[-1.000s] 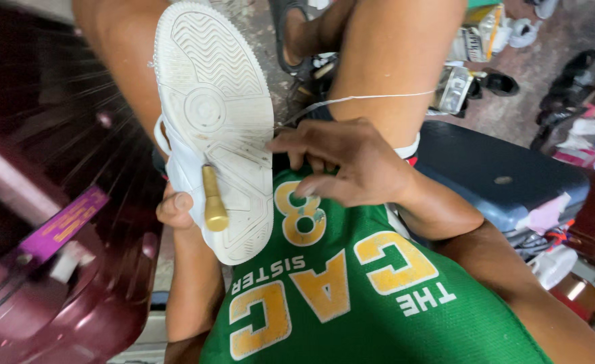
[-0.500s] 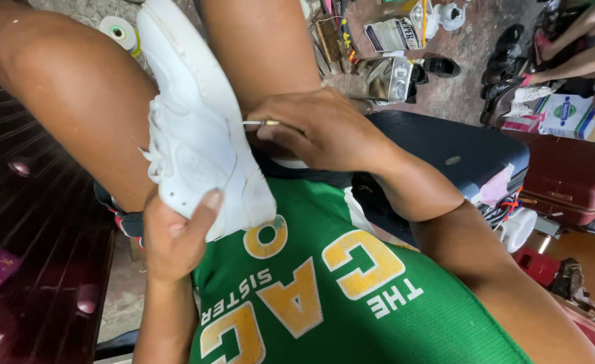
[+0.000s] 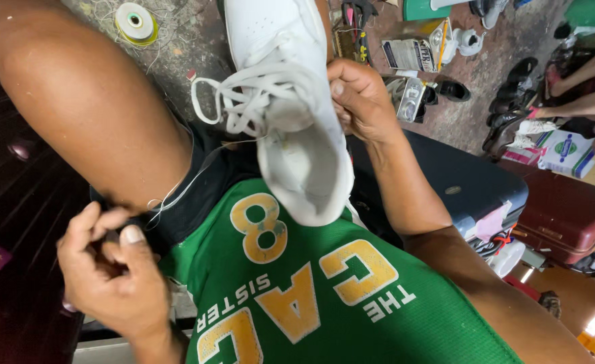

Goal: The person holds a white sneaker on their lap and repeatedly sews the sole to the upper using a needle and thread. They pull the thread through the shoe, reposition the shoe, and continue stitching along the edge of the sole throughout the clip.

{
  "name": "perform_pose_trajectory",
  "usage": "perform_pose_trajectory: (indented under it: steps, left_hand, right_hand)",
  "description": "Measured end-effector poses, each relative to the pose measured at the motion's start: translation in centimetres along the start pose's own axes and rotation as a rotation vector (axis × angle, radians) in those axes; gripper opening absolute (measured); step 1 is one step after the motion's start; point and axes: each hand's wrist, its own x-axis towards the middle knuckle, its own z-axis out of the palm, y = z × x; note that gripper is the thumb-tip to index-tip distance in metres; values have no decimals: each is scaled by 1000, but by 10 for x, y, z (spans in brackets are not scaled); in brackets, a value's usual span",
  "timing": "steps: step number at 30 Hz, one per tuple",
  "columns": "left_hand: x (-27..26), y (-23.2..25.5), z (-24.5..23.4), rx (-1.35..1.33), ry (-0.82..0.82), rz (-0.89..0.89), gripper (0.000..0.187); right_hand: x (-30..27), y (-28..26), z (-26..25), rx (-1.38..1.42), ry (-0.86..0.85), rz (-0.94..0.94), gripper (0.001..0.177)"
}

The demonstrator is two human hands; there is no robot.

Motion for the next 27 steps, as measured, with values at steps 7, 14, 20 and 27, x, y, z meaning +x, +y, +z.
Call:
perform_pose_trajectory:
  steps: [7, 14, 20, 27]
  left_hand:
    - [32, 25, 65, -96, -330, 286, 62]
    - [29, 9, 70, -257, -370, -101, 18]
    - [27, 24, 37, -60, -237, 211, 7]
    - [11, 45, 33, -809, -440, -72, 13]
  right_hand:
    - [1, 6, 1, 85, -23, -26, 25]
    - [4, -7, 21, 147, -120, -36, 23]
    - [11, -20, 30, 93, -121, -39, 24]
    - [7, -16, 34, -69, -156, -41, 27]
